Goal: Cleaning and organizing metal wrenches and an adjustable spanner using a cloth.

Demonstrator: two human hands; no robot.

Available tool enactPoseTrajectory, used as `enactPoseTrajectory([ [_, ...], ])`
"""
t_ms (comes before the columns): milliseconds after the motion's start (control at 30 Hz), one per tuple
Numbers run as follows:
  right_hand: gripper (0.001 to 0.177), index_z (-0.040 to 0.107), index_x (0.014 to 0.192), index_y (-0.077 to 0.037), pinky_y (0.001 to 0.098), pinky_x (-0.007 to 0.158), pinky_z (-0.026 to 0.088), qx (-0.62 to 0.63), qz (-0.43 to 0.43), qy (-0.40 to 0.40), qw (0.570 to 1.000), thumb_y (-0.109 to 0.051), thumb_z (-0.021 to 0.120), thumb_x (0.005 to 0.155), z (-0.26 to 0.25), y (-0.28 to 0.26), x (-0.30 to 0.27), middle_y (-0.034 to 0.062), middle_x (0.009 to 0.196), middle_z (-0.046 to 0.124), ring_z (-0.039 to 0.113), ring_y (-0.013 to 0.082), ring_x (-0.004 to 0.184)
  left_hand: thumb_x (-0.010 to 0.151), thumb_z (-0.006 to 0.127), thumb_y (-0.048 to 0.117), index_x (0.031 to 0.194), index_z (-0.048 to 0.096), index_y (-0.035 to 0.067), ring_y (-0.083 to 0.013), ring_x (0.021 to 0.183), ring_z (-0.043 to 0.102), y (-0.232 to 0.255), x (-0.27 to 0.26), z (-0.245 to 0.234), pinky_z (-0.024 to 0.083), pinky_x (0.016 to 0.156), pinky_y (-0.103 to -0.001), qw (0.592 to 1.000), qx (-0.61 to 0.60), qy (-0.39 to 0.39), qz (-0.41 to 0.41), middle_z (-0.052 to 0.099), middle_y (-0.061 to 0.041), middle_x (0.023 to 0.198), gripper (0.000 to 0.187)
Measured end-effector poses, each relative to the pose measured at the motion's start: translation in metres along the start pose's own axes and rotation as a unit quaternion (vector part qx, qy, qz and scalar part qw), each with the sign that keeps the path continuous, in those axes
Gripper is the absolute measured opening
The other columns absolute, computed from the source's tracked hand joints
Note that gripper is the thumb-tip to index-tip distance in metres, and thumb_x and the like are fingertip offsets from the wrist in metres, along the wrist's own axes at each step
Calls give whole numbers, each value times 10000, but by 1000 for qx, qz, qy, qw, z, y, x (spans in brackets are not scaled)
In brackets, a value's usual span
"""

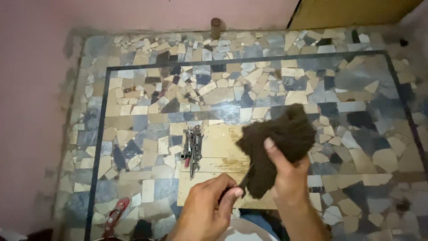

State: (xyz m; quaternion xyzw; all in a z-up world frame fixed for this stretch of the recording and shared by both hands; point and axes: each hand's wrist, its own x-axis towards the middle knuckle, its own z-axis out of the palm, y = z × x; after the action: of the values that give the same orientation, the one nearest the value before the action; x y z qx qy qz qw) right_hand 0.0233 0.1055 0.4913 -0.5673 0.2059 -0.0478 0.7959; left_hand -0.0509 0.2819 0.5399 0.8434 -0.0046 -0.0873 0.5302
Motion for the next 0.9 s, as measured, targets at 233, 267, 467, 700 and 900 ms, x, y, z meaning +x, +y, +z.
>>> enactPoseTrajectory([
  [233, 330, 654, 1269, -54, 429, 1025, 536, 196, 17, -82, 977, -265, 623, 1017, -45, -32, 41, 94, 1236, 709, 670, 264, 1144, 961, 664, 197, 892, 677, 35, -131, 595, 624, -18, -11, -5, 527, 573, -312, 981, -116, -70, -136, 675, -79, 633, 177],
  [267, 330, 654, 1269, -54, 429, 1025, 536, 195, 17, -83, 977, -265, 623, 1017, -43, -29, 33, 94, 1236, 709, 670, 264, 1144, 961, 664, 197, 892, 677, 35, -131, 595, 624, -18, -9, -5, 527, 573, -312, 981, -117, -70, -137, 675, -79, 633, 177],
  [467, 451, 658, 1251, -41, 416, 883, 573, 8, 143, -8, 990, -352, 658, 924, -29, 16, -23, 84, 1153, 724, 697, 222, 1014, 963, 653, 206, 940, 670, 42, -183, 598, 621, -13, -5, 1, 517, 566, -343, 983, -87, -54, -150, 666, -109, 639, 167],
  [700, 297, 738, 1047, 38, 345, 740, 602, -117, 44, -115, 985, -24, 812, 766, -12, 28, -56, 99, 979, 769, 718, 194, 823, 851, 660, 41, 998, 606, -5, -452, 882, 646, -14, -12, 23, 520, 735, -468, 997, 64, 16, 45, 643, -228, 978, 163],
  [900, 315, 699, 1058, 16, 346, 728, 599, -13, 9, -37, 999, 51, 760, 751, -7, 35, -47, 85, 968, 737, 708, 208, 811, 872, 681, 84, 974, 623, 4, -381, 874, 671, -9, -13, 21, 541, 754, -400, 1000, 9, 11, -7, 642, -185, 946, 142],
])
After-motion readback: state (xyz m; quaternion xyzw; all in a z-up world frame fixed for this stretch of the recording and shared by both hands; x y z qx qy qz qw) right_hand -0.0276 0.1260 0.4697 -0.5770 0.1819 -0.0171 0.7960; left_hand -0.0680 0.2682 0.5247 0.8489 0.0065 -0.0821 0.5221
